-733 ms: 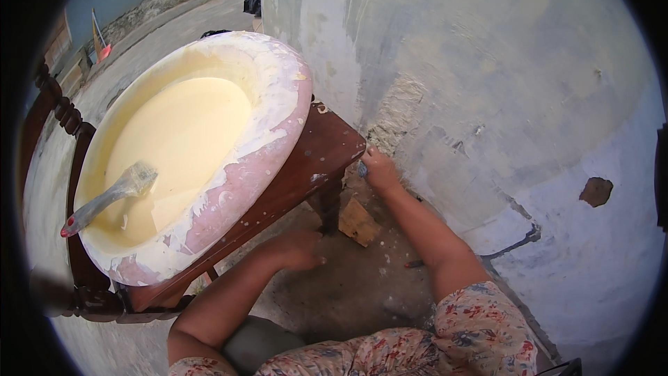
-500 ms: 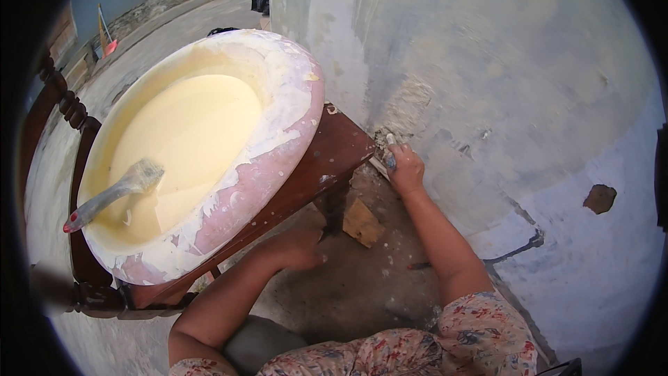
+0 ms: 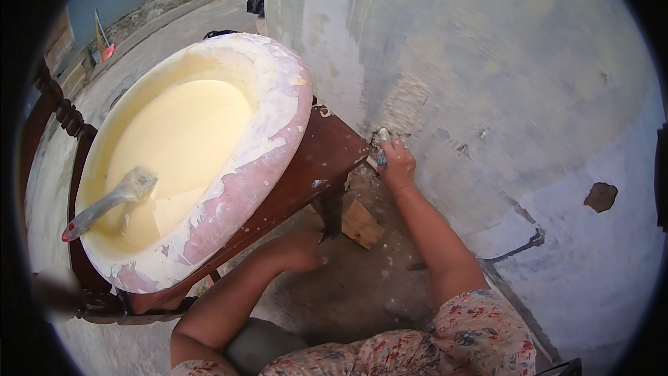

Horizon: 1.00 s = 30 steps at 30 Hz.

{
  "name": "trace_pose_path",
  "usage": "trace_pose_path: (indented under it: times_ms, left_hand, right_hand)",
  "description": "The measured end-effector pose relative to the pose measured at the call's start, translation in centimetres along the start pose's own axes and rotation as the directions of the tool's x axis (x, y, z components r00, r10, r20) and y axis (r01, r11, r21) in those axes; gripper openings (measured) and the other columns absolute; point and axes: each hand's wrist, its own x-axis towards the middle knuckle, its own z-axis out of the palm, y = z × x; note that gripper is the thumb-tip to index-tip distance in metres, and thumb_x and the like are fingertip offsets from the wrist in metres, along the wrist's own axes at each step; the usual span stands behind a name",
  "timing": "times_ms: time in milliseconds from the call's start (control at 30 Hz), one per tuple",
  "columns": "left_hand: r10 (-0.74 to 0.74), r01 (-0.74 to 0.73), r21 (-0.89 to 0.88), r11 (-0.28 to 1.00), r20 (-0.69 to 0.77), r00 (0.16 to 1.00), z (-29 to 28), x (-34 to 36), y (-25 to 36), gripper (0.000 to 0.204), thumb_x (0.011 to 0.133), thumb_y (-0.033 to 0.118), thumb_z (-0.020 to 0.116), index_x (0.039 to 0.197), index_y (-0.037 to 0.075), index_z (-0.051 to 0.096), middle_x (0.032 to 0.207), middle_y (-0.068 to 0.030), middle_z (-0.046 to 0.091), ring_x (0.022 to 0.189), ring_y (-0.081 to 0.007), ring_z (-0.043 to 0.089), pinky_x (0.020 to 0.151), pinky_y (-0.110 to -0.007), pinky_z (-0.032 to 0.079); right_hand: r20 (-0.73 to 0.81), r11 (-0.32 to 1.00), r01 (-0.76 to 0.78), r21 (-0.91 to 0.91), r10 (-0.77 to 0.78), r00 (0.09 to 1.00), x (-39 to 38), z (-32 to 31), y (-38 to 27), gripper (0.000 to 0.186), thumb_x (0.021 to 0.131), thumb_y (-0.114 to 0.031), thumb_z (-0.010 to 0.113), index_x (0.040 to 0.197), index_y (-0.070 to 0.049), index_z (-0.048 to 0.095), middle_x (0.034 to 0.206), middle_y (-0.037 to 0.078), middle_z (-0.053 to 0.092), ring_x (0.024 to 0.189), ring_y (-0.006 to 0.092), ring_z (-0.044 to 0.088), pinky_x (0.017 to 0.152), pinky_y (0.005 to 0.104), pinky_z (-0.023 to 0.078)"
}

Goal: The person applies a yellowish liquid plaster to a wall using a brush and a bucket. They then use a trowel to smooth the surface and fill in a damaged patch. The person moves along the wall to continue the plastering process.

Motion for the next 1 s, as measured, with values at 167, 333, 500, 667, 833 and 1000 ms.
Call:
trace_pose_path:
  times_ms: [167, 333, 500, 667, 833, 1000]
  left_hand:
    - [-0.039, 0.035, 0.049, 0.998, 0.089, 0.995, -0.1, 0.5, -0.1, 0.063, 0.088, 0.042, 0.065, 0.131, -0.002, 0.051, 0.12, -0.0263, 0.062, 0.112, -0.0406, 0.06, 0.095, -0.046, 0.046]
    - [0.019, -0.022, 0.043, 0.999, 0.052, 0.998, -0.1, 0.7, 0.6, 0.071, 0.087, 0.042, 0.065, 0.139, -0.001, 0.045, 0.122, -0.0264, 0.061, 0.115, -0.0396, 0.059, 0.097, -0.045, 0.046]
    - [0.004, -0.005, 0.026, 1.0, 0.035, 0.999, 0.1, 0.8, -0.1, 0.071, 0.088, 0.042, 0.065, 0.14, -0.001, 0.043, 0.125, -0.027, 0.06, 0.117, -0.0397, 0.058, 0.098, -0.044, 0.045]
    - [-0.015, 0.011, 0.037, 0.999, 0.118, 0.993, 0.1, 1.2, 0.4, 0.072, 0.088, 0.041, 0.064, 0.142, -0.002, 0.042, 0.13, -0.0281, 0.057, 0.121, -0.0396, 0.056, 0.102, -0.043, 0.044]
    - [0.034, -0.035, 0.021, 0.999, 0.041, 0.999, 0.2, 1.0, 0.1, 0.072, 0.089, 0.039, 0.065, 0.142, -0.003, 0.042, 0.132, -0.0288, 0.055, 0.123, -0.039, 0.055, 0.103, -0.042, 0.043]
    - [-0.018, 0.016, 0.022, 1.0, 0.112, 0.994, -0.7, 0.8, 0.6, 0.07, 0.089, 0.039, 0.065, 0.14, -0.004, 0.044, 0.131, -0.0283, 0.056, 0.123, -0.0388, 0.055, 0.103, -0.042, 0.042]
  right_hand:
    - [-0.049, 0.99, 0.098, 0.101, -0.094, 0.994, -1.4, -0.5, -0.4, 0.036, 0.069, -0.006, 0.071, 0.103, -0.015, 0.065, 0.097, 0.01, 0.057, 0.077, 0.0309, 0.064, 0.064, 0.0431, 0.052]
    - [0.222, 0.977, 0.188, 0.1, -0.206, 0.953, -1.2, 2.9, 2.9, 0.037, 0.068, -0.004, 0.071, 0.103, -0.015, 0.065, 0.096, 0.011, 0.057, 0.081, 0.0325, 0.064, 0.066, 0.044, 0.052]
    - [0.106, 1.0, -0.012, 0.013, 0.01, 0.994, -0.7, -3.8, 0.9, 0.034, 0.07, -0.002, 0.068, 0.102, -0.014, 0.065, 0.092, 0.012, 0.057, 0.08, 0.0335, 0.064, 0.067, 0.0445, 0.052]
    - [0.067, 0.986, 0.12, 0.114, -0.128, 0.989, -1.9, -3.0, 0.3, 0.035, 0.07, -0.001, 0.068, 0.102, -0.013, 0.064, 0.093, 0.012, 0.057, 0.077, 0.0339, 0.064, 0.067, 0.0453, 0.052]
    - [0.152, 0.984, 0.166, 0.07, -0.175, 0.973, -2.5, -0.3, 4.4, 0.035, 0.069, -0.001, 0.068, 0.101, -0.013, 0.064, 0.09, 0.01, 0.057, 0.074, 0.0332, 0.063, 0.066, 0.044, 0.052]
    - [-0.037, 0.996, 0.072, 0.051, -0.07, 0.997, -0.8, -7.3, 1.3, 0.035, 0.068, 0.0, 0.067, 0.101, -0.014, 0.065, 0.09, 0.01, 0.058, 0.078, 0.0325, 0.064, 0.067, 0.0435, 0.052]
